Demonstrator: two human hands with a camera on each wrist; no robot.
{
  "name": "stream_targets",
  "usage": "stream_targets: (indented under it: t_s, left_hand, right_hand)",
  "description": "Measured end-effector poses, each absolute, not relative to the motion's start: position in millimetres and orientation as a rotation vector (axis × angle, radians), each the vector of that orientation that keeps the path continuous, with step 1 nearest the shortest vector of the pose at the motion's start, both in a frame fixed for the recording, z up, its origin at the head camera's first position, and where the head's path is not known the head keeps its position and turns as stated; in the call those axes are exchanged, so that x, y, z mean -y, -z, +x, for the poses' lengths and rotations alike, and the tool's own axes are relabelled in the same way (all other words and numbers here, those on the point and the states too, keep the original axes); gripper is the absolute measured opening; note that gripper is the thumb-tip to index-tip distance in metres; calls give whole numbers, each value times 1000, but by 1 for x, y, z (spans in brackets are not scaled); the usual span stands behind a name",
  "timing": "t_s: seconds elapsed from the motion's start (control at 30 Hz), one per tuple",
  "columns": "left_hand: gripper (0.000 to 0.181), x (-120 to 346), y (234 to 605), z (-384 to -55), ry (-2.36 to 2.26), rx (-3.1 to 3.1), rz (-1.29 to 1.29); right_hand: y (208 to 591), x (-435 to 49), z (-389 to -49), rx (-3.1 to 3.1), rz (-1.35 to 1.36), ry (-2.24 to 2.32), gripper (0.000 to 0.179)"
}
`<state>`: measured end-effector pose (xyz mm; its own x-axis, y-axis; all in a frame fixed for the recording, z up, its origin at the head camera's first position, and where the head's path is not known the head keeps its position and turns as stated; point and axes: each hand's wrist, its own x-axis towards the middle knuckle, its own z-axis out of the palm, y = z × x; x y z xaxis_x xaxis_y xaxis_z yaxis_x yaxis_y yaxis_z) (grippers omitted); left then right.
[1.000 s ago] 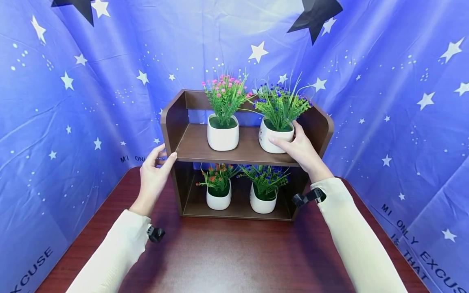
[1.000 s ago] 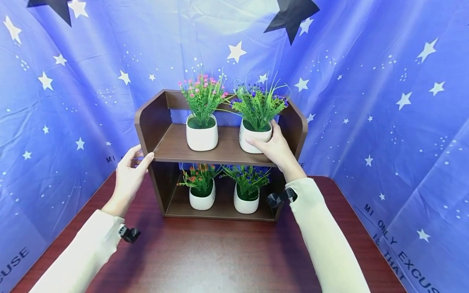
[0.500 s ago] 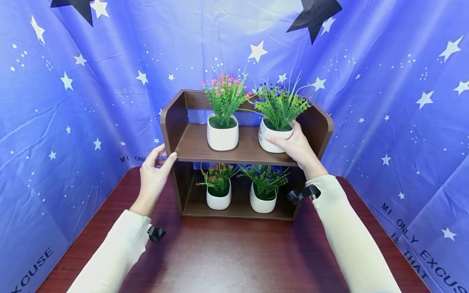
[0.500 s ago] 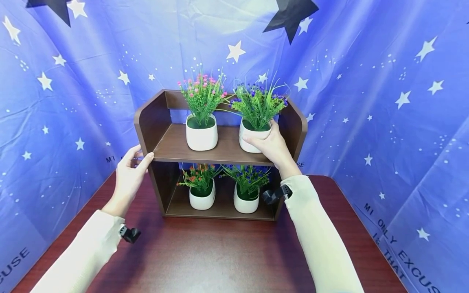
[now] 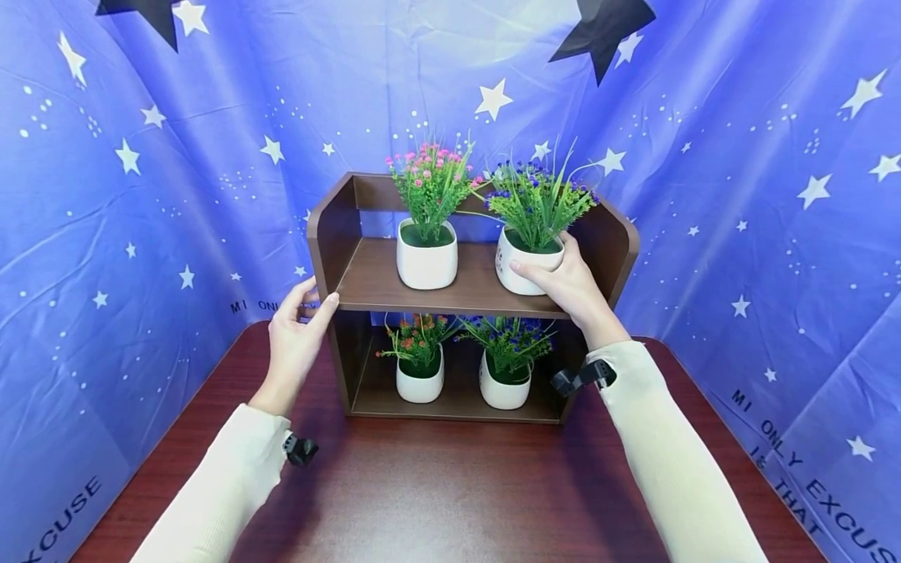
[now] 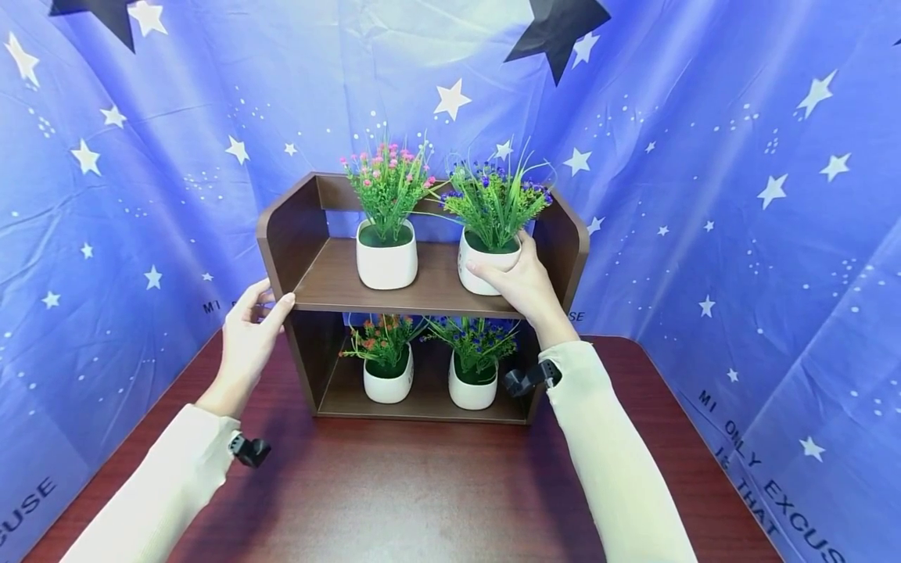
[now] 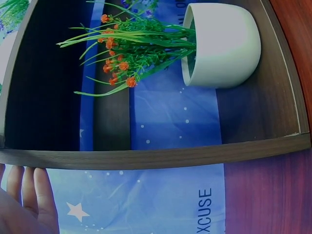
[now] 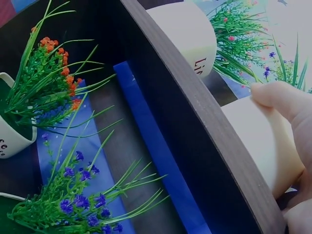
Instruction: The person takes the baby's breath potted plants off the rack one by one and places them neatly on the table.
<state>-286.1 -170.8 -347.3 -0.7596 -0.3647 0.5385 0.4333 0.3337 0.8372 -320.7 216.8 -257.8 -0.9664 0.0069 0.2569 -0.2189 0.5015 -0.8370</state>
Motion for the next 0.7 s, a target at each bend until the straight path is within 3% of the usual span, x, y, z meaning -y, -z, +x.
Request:
stream_targets:
  t_s: [0.7]
  left_hand:
    - [41,172,351,-287,1469,1900,-91]
  right_hand:
    - [264,-216,-303,2565,167,-1292,125]
